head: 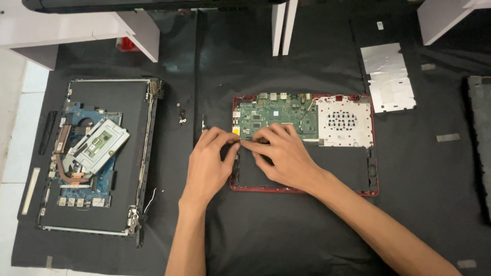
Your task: Reassembling a laptop by installing components and securing the case.
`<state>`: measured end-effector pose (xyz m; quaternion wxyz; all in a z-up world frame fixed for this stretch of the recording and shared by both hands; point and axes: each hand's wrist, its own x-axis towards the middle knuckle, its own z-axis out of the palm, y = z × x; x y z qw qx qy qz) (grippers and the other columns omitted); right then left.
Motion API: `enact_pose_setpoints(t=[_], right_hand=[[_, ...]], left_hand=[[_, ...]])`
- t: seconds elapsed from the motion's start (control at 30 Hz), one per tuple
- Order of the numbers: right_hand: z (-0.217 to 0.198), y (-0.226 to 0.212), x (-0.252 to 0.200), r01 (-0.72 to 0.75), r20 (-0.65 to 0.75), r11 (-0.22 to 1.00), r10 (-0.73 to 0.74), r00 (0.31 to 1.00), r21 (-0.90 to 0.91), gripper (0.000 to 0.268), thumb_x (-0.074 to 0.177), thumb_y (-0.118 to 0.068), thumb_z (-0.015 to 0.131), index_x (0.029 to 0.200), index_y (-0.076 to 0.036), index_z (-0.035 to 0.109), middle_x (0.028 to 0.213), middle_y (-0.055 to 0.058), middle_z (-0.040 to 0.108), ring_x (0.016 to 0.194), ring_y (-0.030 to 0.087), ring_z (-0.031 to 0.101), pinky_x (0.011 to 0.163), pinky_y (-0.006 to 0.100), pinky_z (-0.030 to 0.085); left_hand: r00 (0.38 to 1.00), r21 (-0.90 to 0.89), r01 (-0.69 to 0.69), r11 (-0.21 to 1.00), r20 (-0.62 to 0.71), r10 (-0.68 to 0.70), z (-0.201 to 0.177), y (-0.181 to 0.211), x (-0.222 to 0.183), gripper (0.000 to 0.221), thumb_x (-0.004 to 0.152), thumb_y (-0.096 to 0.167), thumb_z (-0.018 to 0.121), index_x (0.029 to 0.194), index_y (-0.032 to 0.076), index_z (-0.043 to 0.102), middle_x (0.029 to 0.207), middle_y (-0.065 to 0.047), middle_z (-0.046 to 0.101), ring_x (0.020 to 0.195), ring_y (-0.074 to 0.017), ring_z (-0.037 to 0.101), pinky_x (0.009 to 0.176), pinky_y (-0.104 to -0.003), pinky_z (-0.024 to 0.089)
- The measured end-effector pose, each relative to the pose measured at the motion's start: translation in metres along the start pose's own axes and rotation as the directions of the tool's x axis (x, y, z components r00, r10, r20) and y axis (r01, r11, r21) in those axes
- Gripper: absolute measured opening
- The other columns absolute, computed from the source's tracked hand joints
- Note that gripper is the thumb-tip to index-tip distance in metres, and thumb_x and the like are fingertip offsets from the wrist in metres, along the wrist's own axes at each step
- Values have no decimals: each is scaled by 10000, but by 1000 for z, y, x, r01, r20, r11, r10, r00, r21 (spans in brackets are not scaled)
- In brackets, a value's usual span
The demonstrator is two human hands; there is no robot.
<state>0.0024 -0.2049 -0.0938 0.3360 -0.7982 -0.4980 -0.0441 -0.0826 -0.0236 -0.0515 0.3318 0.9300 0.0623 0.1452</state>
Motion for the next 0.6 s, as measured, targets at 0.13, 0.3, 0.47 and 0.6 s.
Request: enact_pose_setpoints(t=[0.13, 0.3, 0.47, 0.6], right_hand=[[-1, 0, 0, -11, 7, 1000, 11, 1000, 2, 316, 891, -147, 703, 1198, -106, 769, 1064, 40, 664, 979, 214, 555, 956, 407, 395], [-2, -1, 1, -49, -1, 998, 49, 999, 50, 325, 901, -149, 695, 1212, -72, 743, 1123, 44, 672, 1057, 217, 574, 987, 407, 395], [-2, -1, 1, -36, 13, 999, 35, 999, 39, 276, 904, -140, 693, 1169, -105, 762, 1094, 32, 670, 1020, 211, 569, 973, 403, 395], [-7, -4, 3, -18, 8, 999, 18, 1000, 35, 300, 899, -124, 689, 1188, -120, 770, 1071, 32, 658, 997, 207, 562, 962, 401, 391]], left_hand=[[1000, 9, -14, 1000, -5, 14, 0, 2, 1, 136, 880, 92, 732, 1002, 33, 735, 966, -63, 685, 941, -279, 654, 815, -411, 524], [999, 78, -24, 997, -34, 27, 2, 3, 1, 112, 884, 109, 734, 974, 41, 738, 948, -66, 680, 923, -288, 650, 822, -420, 515], [998, 61, -36, 997, -39, 39, 4, 2, 0, 121, 880, 88, 730, 988, 32, 730, 959, -74, 678, 934, -294, 648, 828, -416, 516], [1000, -18, -15, 1000, -21, 15, 4, 2, 1, 125, 894, 52, 705, 1016, 25, 719, 970, -79, 682, 934, -283, 660, 845, -412, 507]])
